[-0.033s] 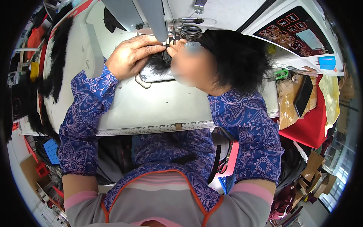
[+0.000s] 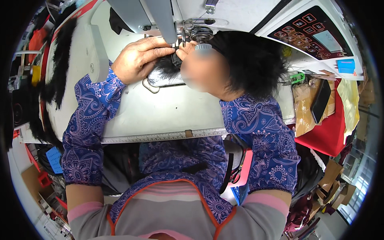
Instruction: Sewing black fur trim onto a piece of clothing using an industrial sewing machine.
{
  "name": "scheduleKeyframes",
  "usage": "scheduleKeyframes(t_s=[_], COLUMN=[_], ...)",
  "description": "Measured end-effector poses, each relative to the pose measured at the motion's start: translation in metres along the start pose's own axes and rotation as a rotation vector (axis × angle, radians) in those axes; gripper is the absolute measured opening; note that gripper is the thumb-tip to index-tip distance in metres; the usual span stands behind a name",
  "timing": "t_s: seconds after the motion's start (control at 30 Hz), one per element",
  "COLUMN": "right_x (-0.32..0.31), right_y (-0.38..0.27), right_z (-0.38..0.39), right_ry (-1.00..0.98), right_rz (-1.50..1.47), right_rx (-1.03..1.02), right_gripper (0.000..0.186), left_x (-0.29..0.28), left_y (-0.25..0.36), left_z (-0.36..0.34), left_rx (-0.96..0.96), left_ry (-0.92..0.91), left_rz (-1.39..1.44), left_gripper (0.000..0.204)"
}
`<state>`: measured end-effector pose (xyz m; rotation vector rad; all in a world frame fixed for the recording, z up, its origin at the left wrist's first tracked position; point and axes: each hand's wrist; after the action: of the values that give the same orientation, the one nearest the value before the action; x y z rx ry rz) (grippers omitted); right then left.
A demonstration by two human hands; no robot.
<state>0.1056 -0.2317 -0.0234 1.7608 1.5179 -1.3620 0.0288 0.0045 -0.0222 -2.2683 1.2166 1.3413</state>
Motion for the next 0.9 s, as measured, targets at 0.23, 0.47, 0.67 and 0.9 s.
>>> scheduleKeyframes(t_s=[0.23,0.47,0.67,0.9], right_x=[-0.0025,-0.0040,-0.0053,-0.0033], right_y=[-0.0020,-0.0059,-0.0049,-0.0022], right_z=[-0.0033,-0.0086,-0.0016,-0.0020], right_ry=[-0.005,0.008,0.012,0.028], right_rz=[0.000,-0.010,0.038,0.001], right_rx=[0.017,0.037,0.031,0.099], right_gripper=[0.049,0.046,0.045,0.043], left_x=[0.0005,0.0011,-0.0010,-0.0017], left_y=[-0.0002,0.0019,0.0057,0.0055], left_z=[0.0015,0.0037,0.0065,0.0016], left_rx=[-0.026,-0.030,-0.033,-0.043], left_ry=[-0.015,-0.011,-0.071,-0.053], left_rz=[-0.012,-0.039,0.013,0.020], left_gripper=[0.046,0.050,0.051,0.050])
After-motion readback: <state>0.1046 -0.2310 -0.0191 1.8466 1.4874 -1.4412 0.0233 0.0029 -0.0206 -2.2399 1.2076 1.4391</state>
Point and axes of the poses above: each hand's wrist, its own z-axis away from the middle knuckle, its own x-axis out of the palm, y = z × x, and after that the axes turned 10 degrees about x, right-handed
